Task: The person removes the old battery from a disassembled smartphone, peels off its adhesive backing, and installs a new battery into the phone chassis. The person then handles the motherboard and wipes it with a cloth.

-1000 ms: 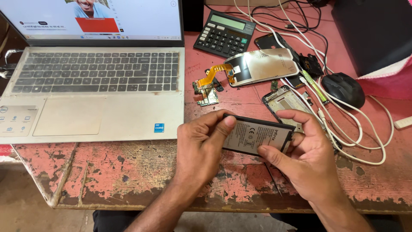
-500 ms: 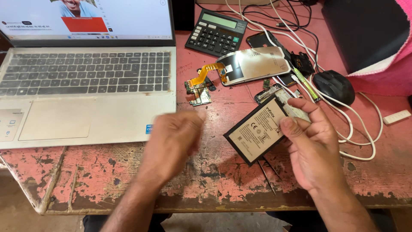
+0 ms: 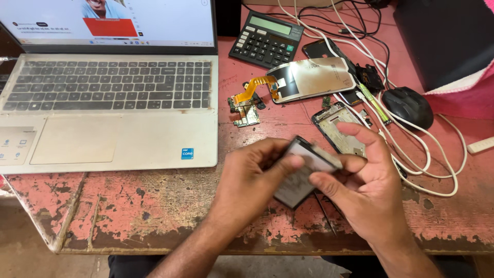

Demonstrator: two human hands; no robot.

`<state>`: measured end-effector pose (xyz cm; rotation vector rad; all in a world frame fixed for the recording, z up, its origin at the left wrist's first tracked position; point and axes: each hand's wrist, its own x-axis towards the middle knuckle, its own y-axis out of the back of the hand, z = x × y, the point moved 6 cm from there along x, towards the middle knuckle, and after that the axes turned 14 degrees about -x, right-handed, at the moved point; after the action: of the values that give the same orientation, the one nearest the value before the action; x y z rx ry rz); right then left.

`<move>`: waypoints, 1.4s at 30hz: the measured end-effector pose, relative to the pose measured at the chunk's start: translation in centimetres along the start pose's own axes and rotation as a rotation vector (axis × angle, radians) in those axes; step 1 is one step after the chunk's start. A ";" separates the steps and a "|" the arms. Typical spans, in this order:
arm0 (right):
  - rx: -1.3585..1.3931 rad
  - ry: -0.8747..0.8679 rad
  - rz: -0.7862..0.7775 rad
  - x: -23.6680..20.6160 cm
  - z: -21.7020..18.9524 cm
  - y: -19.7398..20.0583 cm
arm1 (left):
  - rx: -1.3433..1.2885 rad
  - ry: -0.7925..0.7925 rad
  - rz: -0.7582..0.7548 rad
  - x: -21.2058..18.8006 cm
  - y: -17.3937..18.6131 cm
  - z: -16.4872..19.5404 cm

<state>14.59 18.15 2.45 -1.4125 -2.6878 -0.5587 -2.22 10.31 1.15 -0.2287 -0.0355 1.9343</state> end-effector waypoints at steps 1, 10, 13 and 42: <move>0.021 0.011 -0.003 0.0 -0.1 0.1 | -0.087 -0.026 0.013 0.1 0.1 0.0; 0.081 -0.094 0.035 0.0 1.6 1.3 | -0.106 -0.102 -0.065 -0.2 0.4 -0.1; 0.202 -0.008 0.069 0.0 1.3 1.7 | -0.169 0.038 -0.254 -0.5 -0.4 -0.1; -0.632 0.924 -0.054 -1.8 -6.6 -0.7 | -0.428 -0.012 -0.214 -0.2 0.8 -0.3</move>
<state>14.22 14.16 8.00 -0.7957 -1.8468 -1.6641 -2.82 9.82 0.80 -0.4781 -0.4668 1.6974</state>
